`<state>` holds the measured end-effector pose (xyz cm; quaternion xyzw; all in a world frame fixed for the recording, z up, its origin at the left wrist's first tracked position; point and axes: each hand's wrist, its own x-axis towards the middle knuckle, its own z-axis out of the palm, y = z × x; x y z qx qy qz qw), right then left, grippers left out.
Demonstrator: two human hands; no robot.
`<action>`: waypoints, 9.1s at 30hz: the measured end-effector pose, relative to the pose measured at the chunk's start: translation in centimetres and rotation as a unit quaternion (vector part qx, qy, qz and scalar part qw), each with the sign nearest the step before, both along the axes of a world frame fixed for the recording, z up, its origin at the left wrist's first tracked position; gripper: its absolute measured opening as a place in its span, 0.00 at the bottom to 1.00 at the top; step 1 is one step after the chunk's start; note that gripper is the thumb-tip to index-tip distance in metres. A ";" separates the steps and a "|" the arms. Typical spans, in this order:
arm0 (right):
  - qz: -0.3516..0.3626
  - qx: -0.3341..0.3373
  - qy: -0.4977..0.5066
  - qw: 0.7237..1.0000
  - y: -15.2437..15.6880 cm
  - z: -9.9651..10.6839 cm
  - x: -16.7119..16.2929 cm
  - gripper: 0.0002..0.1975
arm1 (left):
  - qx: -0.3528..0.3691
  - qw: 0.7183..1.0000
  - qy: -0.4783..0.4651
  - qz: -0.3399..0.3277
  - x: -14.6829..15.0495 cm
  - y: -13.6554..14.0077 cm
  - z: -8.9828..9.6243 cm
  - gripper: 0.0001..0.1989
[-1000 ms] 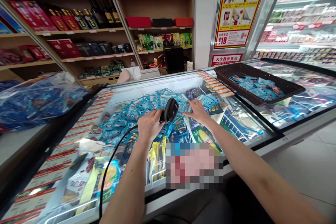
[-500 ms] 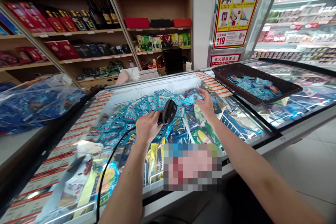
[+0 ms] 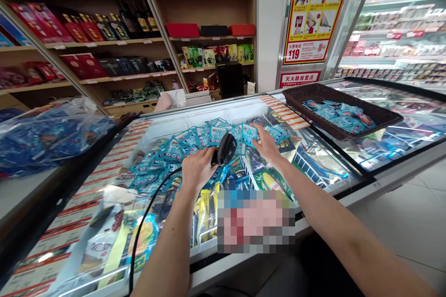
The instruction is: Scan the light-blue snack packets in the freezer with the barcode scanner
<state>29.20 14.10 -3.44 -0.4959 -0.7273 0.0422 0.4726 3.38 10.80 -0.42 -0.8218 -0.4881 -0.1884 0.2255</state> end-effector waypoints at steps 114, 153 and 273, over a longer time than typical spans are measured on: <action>-0.043 -0.121 0.036 0.991 1.1 -1.5 0.1 0.25 | 0.003 0.999 -0.012 0.033 -0.3 -0.3 0.6 0.14; -0.068 -0.124 0.022 0.990 1.9 -2.2 0.7 0.11 | -0.067 0.995 0.030 -0.061 1.1 -1.1 1.1 0.16; -0.009 -0.176 0.172 0.969 1.6 -1.9 0.1 0.12 | -0.047 0.997 0.023 -0.051 0.7 -1.1 1.0 0.16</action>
